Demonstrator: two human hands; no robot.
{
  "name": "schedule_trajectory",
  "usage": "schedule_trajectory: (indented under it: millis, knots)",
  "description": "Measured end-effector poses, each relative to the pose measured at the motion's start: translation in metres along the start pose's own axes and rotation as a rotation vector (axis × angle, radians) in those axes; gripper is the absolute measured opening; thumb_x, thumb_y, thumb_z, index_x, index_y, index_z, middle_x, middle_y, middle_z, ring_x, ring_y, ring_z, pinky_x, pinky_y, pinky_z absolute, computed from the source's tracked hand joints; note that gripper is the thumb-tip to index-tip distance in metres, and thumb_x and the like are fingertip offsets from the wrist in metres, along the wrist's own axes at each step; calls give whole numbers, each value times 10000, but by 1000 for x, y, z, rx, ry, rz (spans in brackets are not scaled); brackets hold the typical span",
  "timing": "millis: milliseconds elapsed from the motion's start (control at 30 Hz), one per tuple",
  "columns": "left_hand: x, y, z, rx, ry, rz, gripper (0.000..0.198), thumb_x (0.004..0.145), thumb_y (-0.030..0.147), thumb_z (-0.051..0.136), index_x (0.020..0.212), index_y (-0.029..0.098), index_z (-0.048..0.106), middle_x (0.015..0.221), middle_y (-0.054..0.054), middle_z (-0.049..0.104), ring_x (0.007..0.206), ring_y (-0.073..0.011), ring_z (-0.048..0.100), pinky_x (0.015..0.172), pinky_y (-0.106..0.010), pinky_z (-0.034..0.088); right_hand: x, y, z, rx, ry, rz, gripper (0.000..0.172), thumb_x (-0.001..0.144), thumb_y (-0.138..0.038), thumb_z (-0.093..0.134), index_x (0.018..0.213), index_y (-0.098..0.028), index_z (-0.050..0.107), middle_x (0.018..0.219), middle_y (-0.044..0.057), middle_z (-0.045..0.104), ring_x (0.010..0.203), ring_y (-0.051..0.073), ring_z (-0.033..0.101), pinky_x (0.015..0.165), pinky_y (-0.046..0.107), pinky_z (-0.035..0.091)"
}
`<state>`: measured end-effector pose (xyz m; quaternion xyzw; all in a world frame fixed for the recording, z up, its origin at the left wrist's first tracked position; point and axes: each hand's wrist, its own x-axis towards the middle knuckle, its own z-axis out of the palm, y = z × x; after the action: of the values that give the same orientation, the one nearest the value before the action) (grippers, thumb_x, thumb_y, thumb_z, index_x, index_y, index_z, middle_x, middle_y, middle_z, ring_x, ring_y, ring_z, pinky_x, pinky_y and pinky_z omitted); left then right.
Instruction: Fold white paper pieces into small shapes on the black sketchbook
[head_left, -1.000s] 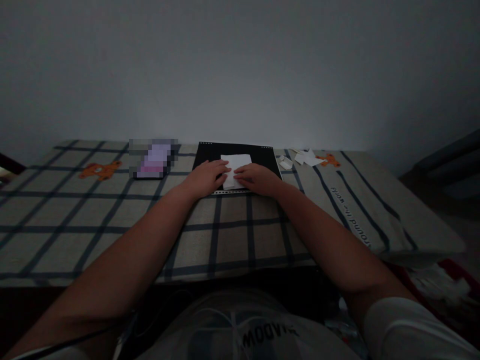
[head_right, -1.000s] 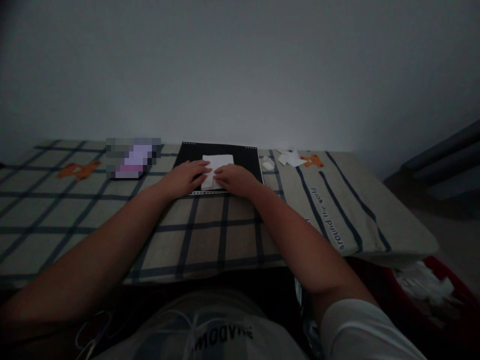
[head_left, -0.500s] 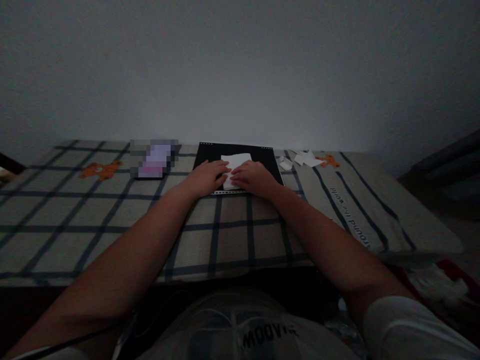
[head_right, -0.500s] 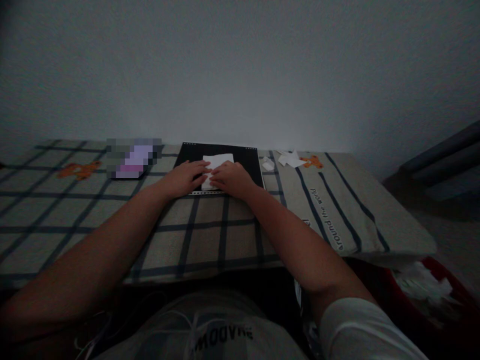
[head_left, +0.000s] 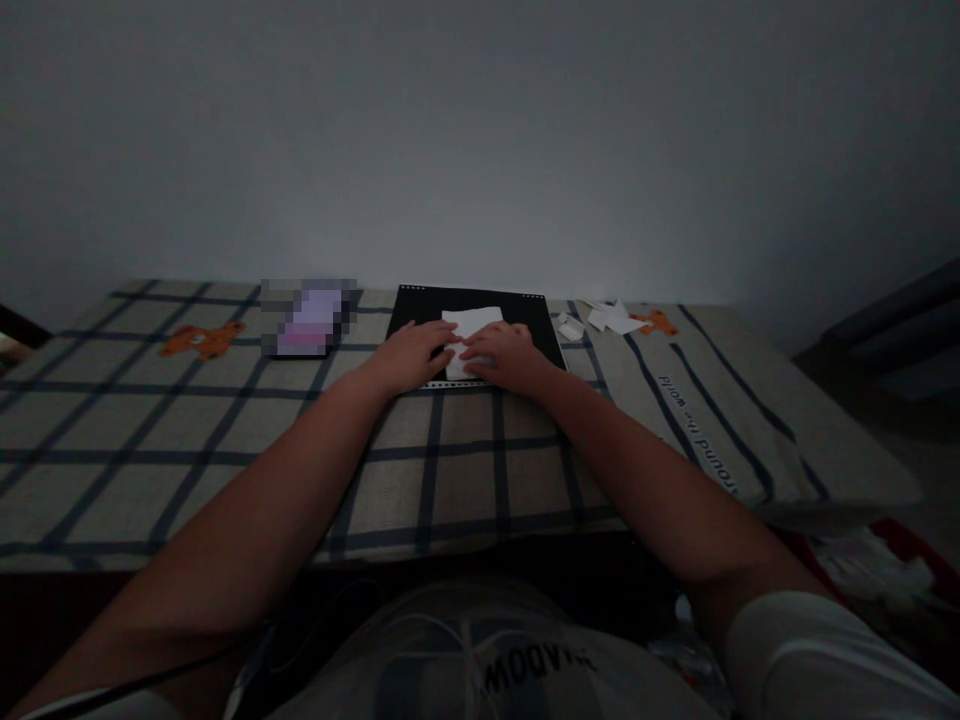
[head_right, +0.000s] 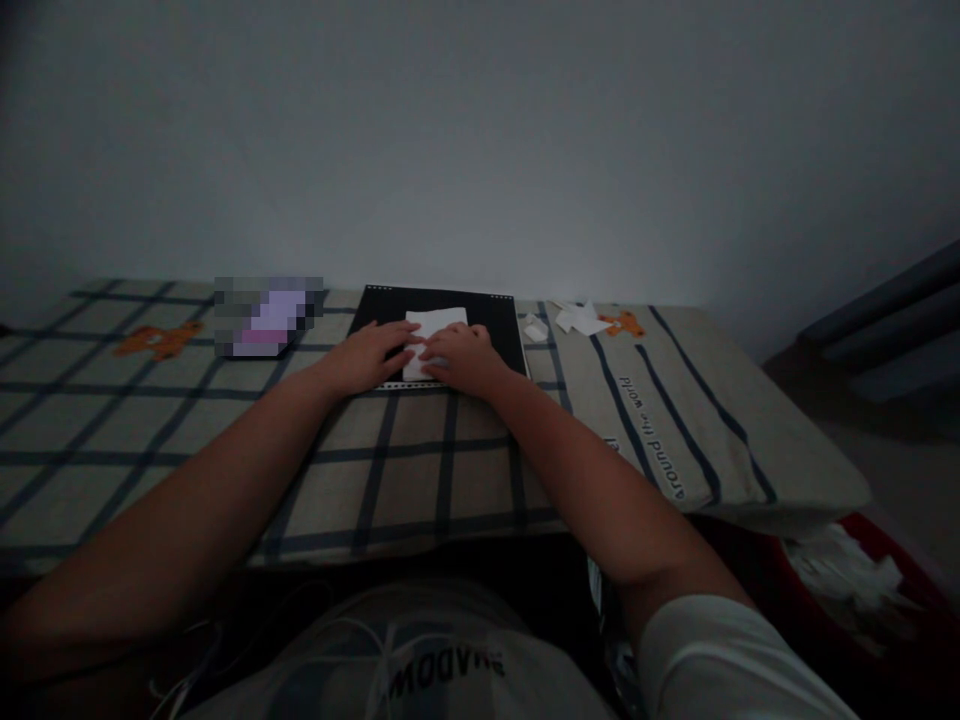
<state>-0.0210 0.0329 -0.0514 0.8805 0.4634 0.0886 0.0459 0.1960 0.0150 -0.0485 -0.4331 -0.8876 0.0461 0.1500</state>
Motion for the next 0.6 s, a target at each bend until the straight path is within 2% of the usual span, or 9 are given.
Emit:
schedule_trajectory:
  millis: [200, 400, 600]
  knots:
    - [0, -2, 6, -3, 46, -25, 536, 1005, 369, 444, 1508, 185, 453, 1558, -107, 508, 1430, -272, 479, 1234, -541, 281, 1, 4, 3, -1, -6, -25, 251, 988, -367, 580, 1129, -249, 751, 1329, 69, 693, 1264, 297, 523, 988, 473, 287]
    - [0, -2, 8, 65, 30, -23, 538, 1027, 392, 379, 1492, 146, 490, 1628, -117, 404, 1524, -259, 342, 1250, -491, 262, 1, 4, 5, -8, -1, -34, 253, 993, -366, 569, 1129, -248, 748, 1315, 65, 697, 1243, 282, 541, 989, 459, 291]
    - [1, -5, 5, 63, -12, -80, 600, 1024, 411, 407, 1565, 151, 393, 1641, -102, 370, 1534, -263, 320, 1246, -542, 246, 1, 4, 4, 6, -2, -38, 250, 987, -362, 584, 1132, -236, 743, 1328, 73, 689, 1259, 285, 542, 997, 462, 296]
